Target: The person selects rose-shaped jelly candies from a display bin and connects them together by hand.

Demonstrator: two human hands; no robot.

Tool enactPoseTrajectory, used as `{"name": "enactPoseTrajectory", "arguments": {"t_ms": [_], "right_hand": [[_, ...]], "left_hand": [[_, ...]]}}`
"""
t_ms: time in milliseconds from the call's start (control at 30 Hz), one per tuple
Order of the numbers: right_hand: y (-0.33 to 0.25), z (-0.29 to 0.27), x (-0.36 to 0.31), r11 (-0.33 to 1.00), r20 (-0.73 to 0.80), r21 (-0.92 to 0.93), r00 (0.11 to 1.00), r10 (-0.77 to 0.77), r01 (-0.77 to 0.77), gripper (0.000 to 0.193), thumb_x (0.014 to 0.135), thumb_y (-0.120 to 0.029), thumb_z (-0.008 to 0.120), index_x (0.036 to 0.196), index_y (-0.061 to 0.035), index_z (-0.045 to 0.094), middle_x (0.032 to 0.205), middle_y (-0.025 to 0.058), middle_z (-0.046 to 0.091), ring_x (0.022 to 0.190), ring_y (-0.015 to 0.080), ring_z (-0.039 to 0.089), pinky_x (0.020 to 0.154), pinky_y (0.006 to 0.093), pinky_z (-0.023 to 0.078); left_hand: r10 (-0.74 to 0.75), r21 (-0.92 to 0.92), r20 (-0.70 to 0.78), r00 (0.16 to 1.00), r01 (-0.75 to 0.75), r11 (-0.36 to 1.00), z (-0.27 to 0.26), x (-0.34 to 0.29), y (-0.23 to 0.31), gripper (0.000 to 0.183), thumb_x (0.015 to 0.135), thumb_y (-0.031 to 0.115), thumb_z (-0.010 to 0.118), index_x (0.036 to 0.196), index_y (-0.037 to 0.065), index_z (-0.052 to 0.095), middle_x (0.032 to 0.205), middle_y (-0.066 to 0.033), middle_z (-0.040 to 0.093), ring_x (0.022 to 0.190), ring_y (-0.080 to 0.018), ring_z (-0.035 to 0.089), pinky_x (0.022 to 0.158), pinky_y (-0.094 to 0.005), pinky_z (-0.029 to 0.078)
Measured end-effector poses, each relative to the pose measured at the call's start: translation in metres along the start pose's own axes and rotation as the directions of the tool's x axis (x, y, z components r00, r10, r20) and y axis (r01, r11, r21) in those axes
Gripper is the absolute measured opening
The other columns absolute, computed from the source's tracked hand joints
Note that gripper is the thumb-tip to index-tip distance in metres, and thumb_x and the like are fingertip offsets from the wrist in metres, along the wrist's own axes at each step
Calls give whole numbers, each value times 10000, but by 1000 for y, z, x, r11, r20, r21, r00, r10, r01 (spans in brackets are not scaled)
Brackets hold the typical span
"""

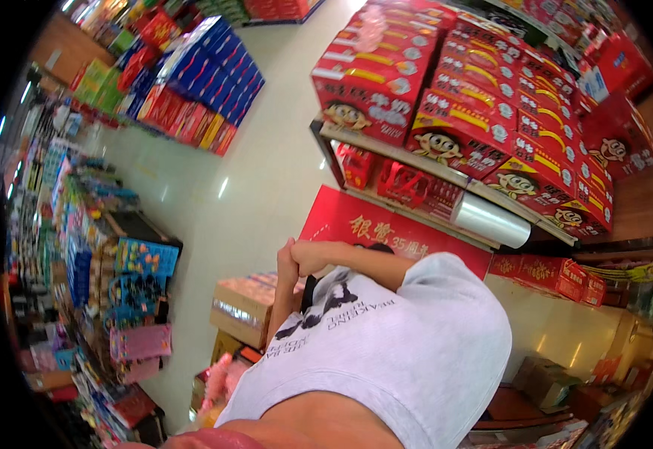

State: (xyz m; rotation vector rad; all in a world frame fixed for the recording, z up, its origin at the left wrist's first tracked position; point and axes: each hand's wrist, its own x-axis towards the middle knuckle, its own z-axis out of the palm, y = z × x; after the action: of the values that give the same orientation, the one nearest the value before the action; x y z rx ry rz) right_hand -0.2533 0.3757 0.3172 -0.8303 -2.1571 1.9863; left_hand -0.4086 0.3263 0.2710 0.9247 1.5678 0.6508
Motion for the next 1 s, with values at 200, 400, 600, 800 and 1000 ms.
{"name": "enactPoseTrajectory", "arguments": {"t_ms": [200, 400, 600, 800, 1000], "right_hand": [[72, -42, -9, 998, -204, 39, 978, -40, 49, 176, 599, -91, 670, 715, 41, 673, 682, 234, 635, 646, 336, 646, 613, 415, 514], [87, -91, -54, 996, -372, 61, 924, 84, -67, 237, 712, -170, 687, 872, 5, 692, 779, 185, 676, 756, 344, 656, 718, 407, 518], [75, -179, -128, 981, -504, 76, 856, -115, 177, 224, 805, -135, 676, 990, -10, 684, 917, 156, 688, 816, 284, 652, 746, 368, 509], [90, -254, -133, 899, -730, 298, 683, -2, 322, 291, 798, -102, 719, 1070, -12, 664, 1008, 129, 678, 965, 188, 618, 874, 343, 480], [91, -336, -109, 887, -928, 185, 373, 15, 424, 388, 797, 48, 662, 1182, 36, 611, 1182, 109, 608, 1155, 203, 558, 958, 332, 465]], "left_hand": [[23, 271, 122, 992, -55, 961, 58, 59, 50, 531, 994, 320, 402, 692, -89, 555, 594, -204, 571, 546, -242, 537, 542, -438, 396], [141, 432, 403, 904, -324, 842, 103, 114, 86, 461, 985, 313, 445, 723, -32, 601, 627, -224, 596, 544, -297, 595, 518, -424, 415], [344, 291, 639, 688, -631, 720, 172, 148, 179, 394, 1002, 268, 405, 933, 7, 691, 747, -213, 656, 693, -332, 674, 621, -394, 495], [558, 101, 577, 596, -730, 676, 215, 206, 259, 315, 975, 254, 492, 956, 16, 698, 795, -210, 665, 717, -351, 671, 626, -389, 507], [635, -1, 416, 651, -698, 717, 255, 292, 292, 264, 942, 225, 575, 986, -19, 666, 788, -183, 672, 706, -301, 669, 622, -370, 500]]}}
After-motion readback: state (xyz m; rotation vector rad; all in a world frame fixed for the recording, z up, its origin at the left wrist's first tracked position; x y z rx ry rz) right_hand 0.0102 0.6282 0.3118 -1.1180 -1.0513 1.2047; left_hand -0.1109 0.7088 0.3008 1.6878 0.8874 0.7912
